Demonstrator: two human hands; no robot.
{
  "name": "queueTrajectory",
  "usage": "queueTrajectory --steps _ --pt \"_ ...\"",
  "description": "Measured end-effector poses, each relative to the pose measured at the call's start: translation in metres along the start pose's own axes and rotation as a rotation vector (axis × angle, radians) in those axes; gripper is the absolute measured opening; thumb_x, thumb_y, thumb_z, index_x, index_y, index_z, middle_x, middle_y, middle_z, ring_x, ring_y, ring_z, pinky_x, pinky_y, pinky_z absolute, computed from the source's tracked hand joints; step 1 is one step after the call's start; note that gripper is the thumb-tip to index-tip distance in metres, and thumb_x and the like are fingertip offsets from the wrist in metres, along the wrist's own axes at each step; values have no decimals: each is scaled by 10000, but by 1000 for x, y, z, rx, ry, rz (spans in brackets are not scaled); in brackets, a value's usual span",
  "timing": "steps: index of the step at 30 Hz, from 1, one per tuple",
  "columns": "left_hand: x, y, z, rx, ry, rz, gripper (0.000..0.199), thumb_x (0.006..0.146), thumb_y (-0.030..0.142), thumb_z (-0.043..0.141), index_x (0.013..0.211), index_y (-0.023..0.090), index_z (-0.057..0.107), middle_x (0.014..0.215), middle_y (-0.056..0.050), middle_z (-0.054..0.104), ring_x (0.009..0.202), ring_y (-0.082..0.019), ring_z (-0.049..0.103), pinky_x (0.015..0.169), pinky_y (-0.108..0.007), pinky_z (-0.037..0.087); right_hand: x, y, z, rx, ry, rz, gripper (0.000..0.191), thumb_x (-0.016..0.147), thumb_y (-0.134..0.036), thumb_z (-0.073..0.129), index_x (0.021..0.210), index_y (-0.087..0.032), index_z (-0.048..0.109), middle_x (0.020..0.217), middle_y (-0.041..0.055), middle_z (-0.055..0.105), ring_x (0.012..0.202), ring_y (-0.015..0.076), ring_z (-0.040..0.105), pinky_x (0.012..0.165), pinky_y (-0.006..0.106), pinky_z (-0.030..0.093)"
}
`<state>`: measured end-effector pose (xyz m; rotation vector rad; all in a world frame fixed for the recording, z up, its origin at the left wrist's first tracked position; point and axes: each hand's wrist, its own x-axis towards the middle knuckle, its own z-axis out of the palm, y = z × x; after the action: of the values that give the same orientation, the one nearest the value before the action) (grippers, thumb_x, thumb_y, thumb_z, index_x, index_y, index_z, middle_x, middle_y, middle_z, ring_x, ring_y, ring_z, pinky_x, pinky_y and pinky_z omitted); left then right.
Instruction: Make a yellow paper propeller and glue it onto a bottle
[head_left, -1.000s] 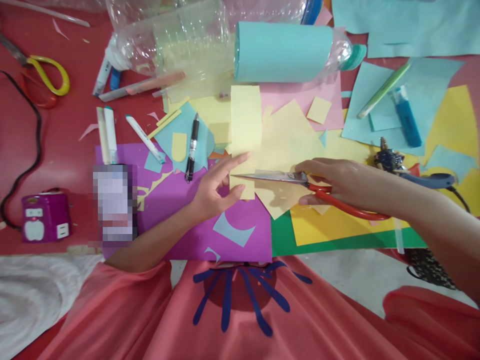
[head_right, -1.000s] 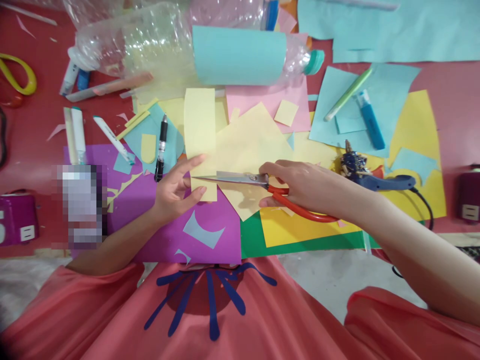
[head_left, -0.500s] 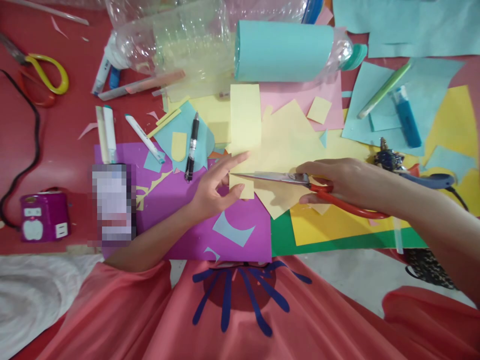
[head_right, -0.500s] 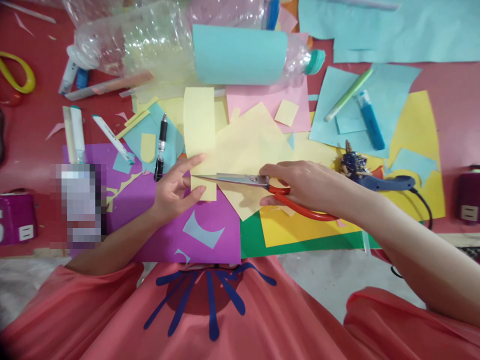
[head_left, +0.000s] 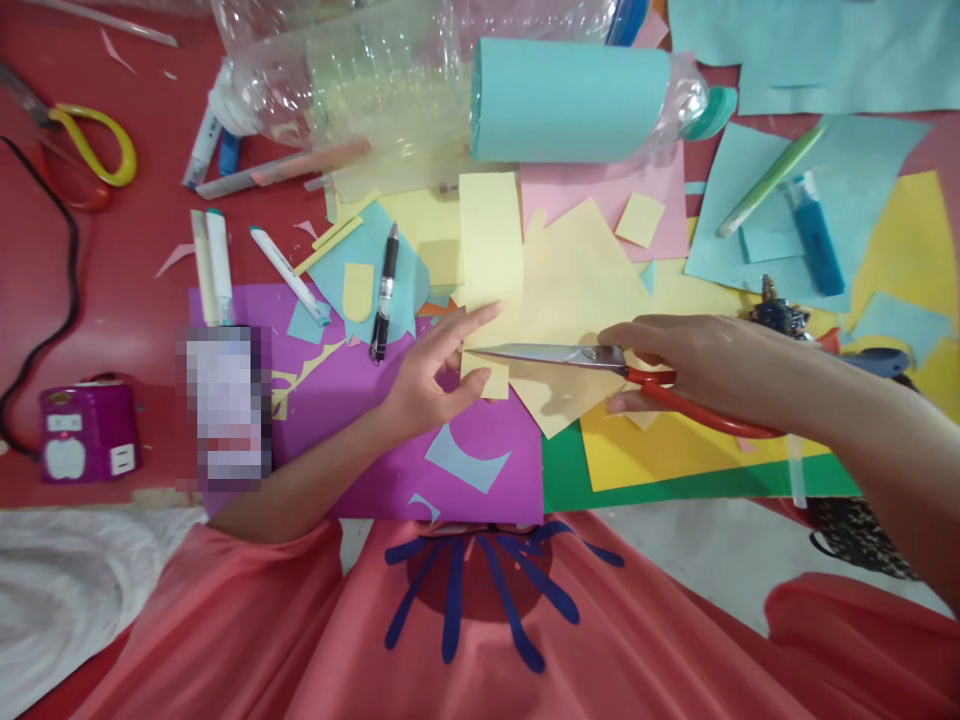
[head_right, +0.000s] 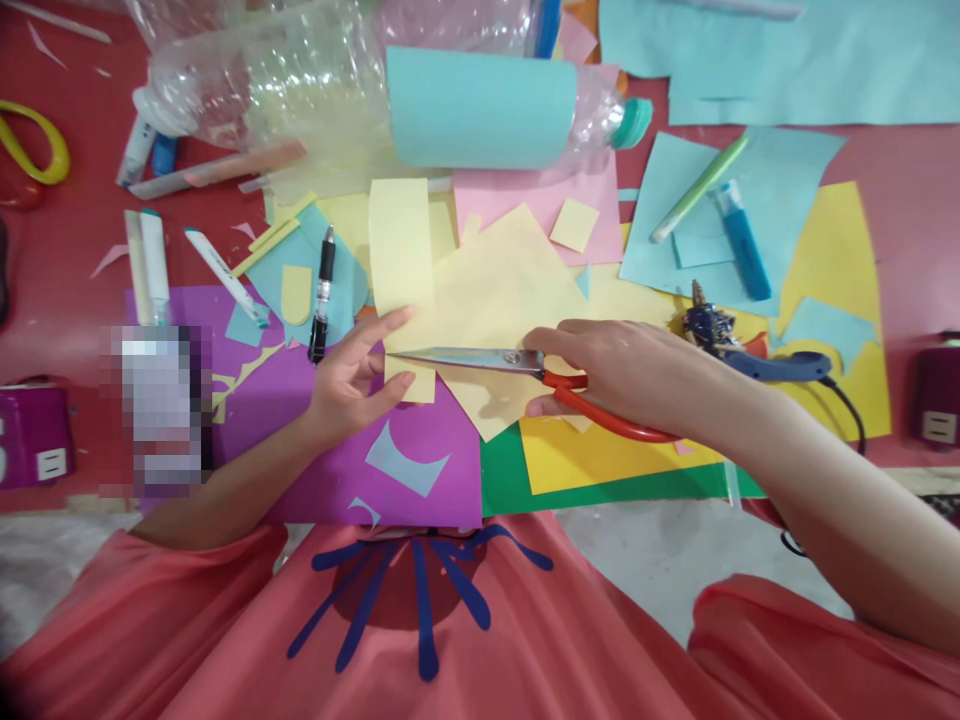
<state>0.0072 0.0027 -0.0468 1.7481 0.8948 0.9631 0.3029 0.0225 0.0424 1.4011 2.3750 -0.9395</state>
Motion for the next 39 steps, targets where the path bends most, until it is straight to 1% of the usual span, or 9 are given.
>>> queueTrajectory --steps 7,14,19,21,26,28,33,36,39 --pt "1 4 0 1 -43 -16 579 917 341 605 1481 329 472 1433 -72 577 869 -140 681 605 -226 593 0 0 5 -18 30 -50 824 860 -872 284 1256 -251 655 795 101 698 632 270 648 542 309 373" --pt "1 6 0 18 -50 -34 549 942 368 589 1477 312 473 1424 -84 587 764 -95 644 606 -222 587 4 -7 2 -9 -2 -40 849 827 -907 276 1222 -268 672 790 103 714 623 273 652 517 304 353" --pt "2 7 0 19 -35 2 538 946 349 594 1472 300 490 1429 -89 595 1011 -177 681 604 -193 559 5 -10 -2 2 -30 -30 873 828 -909 238 1197 -252 680 753 101 698 592 260 628 516 304 341" --pt "2 6 0 20 -36 15 543 947 361 600 1476 313 484 1437 -85 593 1039 -188 685 612 -198 564 5 -10 -2 13 -37 -29 885 836 -902 215 1189 -237 681 733 102 687 580 259 620 517 308 340" --pt "2 1 -2 23 -4 -2 556 949 459 597 1481 359 467 1460 -77 572 812 -139 709 665 -278 615 4 -9 1 13 10 -47 781 886 -841 249 1175 -247 665 742 100 689 614 274 637 530 322 363" --pt "3 1 -3 17 35 -41 551 956 475 587 1479 349 466 1482 -82 549 765 -121 702 648 -267 610 4 -10 2 -14 39 -18 726 915 -797 258 1165 -241 653 777 114 700 648 288 652 546 336 386" --pt "10 9 -7 -19 134 -166 498 972 450 581 1447 322 503 1471 -94 570 507 -4 526 447 -167 465 9 -14 2 -103 154 146 564 970 -611 308 1171 -191 626 924 185 714 764 349 674 632 411 463" --pt "13 12 -7 -36 183 -190 464 956 487 600 1382 304 579 1387 -88 627 427 22 403 377 -177 364 14 -11 4 -104 209 198 385 944 -435 421 1192 -212 614 961 161 713 813 339 680 687 418 502" --pt "14 15 -7 -33 197 -203 438 950 513 599 1319 279 635 1244 -72 689 411 14 410 369 -192 348 20 -7 8 -106 300 203 352 907 -329 490 1219 -225 615 983 135 716 886 326 683 753 415 531"
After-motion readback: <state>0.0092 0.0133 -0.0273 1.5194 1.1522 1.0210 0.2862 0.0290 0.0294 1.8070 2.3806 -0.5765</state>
